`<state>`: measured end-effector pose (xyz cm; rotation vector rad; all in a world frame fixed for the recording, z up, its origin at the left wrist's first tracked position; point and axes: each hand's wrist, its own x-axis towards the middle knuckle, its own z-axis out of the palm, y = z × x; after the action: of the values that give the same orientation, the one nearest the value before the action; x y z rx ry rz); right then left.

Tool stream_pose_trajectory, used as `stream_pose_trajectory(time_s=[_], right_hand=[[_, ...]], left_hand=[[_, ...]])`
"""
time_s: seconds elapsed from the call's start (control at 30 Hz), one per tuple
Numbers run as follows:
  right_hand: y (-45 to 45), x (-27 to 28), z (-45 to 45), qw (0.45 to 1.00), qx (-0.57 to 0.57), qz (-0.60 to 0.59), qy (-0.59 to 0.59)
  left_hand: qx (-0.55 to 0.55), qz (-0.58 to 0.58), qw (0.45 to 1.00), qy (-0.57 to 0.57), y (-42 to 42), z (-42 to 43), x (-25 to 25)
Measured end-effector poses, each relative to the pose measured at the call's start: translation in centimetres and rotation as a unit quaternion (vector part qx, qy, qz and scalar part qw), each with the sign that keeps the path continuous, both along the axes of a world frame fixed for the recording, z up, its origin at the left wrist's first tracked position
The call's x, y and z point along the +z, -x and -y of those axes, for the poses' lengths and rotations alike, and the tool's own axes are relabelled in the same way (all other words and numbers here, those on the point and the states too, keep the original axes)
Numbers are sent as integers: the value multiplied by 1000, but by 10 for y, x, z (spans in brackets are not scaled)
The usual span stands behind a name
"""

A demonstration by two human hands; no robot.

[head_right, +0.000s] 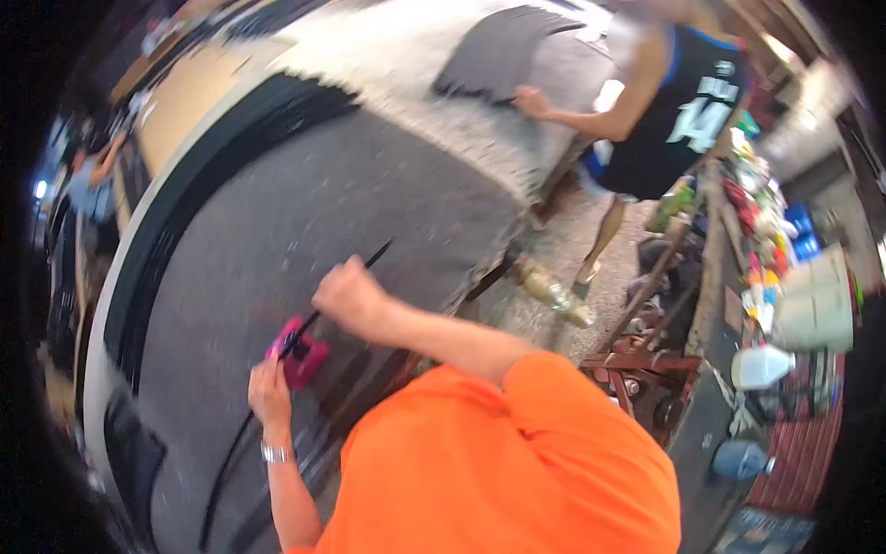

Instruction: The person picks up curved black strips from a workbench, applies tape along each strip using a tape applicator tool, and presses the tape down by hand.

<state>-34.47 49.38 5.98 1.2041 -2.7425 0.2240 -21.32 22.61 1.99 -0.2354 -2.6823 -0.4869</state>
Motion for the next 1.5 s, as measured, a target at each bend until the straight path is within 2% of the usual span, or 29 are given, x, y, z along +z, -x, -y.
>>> stream_pose_trajectory(time_s=[0.1,0.17,0.2,0.27,0.4,0.53,0.7,0.8,0.9,1.1,1.2,1.23,1.27,1.33,1.37,1.4,1.47,1.5], right_hand=[[18,5,-38,998,-27,-39,40],[28,2,-60,996,-80,-45,-17],[35,-6,-78,995,-92,-37,26],[47,-9,-109,991,-120,-56,28],[64,-8,-169,977,-193,-86,-14],[78,-12,-235,957,-278,-63,-62],[95,-17,-323,938,-320,-103,-80],[109,-26,-386,919,-366,-86,-119],[113,-22,-437,907,-400,-64,-111],[114,-13,-532,847,-507,-27,-161],[106,4,-563,808,-555,-15,-197],[110,-23,-626,838,-518,-63,-158],[101,-22,-638,846,-488,-138,-164],[86,-1,-647,800,-494,-199,-278],[85,1,-658,781,-549,-160,-251],[75,21,-649,785,-553,-153,-232],[66,53,-635,742,-653,-75,-132],[60,62,-639,736,-654,-100,-146]], left_hand=[[23,-10,1000,3,3,-1,2],[44,0,999,12,1,-2,4],[49,5,999,11,2,-1,0],[62,16,998,10,2,-2,-1],[64,21,998,16,9,-2,0],[64,35,997,23,13,-5,2],[71,59,995,44,16,-8,8],[70,70,994,53,18,-10,13],[70,83,992,60,19,-11,14],[71,97,990,71,24,-18,20],[78,127,980,129,24,-24,32],[74,124,982,124,24,-21,30],[68,133,979,135,24,-19,28],[59,119,980,145,23,-11,18],[45,93,987,125,24,-13,20],[48,106,985,123,24,-12,19],[76,129,981,122,27,-22,25],[73,127,981,127,28,-23,22]])
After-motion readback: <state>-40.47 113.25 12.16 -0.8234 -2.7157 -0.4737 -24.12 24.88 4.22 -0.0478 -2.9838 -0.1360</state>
